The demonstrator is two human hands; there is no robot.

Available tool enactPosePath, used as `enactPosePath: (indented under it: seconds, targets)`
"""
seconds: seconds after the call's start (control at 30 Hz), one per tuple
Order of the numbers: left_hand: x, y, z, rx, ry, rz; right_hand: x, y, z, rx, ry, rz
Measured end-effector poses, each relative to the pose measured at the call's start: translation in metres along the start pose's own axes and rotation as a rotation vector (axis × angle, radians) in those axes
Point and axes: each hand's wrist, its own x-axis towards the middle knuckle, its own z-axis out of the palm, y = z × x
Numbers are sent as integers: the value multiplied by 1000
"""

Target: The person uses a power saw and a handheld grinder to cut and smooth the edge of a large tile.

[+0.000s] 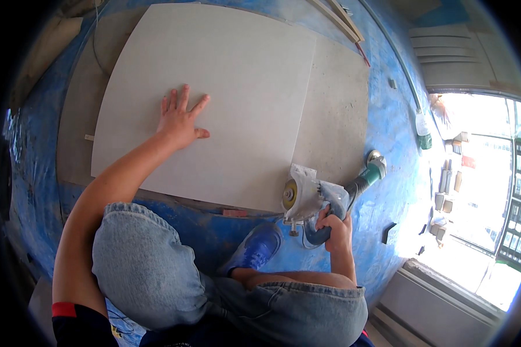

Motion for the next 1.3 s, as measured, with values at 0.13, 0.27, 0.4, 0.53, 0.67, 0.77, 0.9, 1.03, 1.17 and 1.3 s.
enactPosePath:
  seconds: [0.13, 0.27, 0.4, 0.53, 0.67, 0.77, 0.9, 1.03, 1.17, 1.3]
  targets:
    - [2, 2, -2, 3, -2, 6, -1, -1, -1, 18, 15, 2]
    - [6, 2, -2, 7, -5, 4, 0, 4, -5, 30, 8, 2]
    - [7, -1, -3, 7, -11, 0, -2, 5, -5, 36, 15, -5]
    - [6, -1, -1, -25, 23, 23, -1, 7, -6, 36, 31, -22]
    - [7, 0, 0, -49, 37, 28, -1, 9, -10, -19, 10, -24]
    - [9, -2, 1, -57, 49, 34, -1, 8, -8, -26, 6, -19]
    - [12, -2, 3, -53, 47, 35, -3, 7, -6, 28, 33, -12]
    - [15, 0, -1, -40, 34, 30, -2, 6, -9, 15, 24, -11]
    - [16, 1, -1, -47, 42, 30, -2, 6, -9, 0, 27, -13]
    - [14, 0, -2, -43, 36, 23, -1, 7, -9, 6, 26, -3]
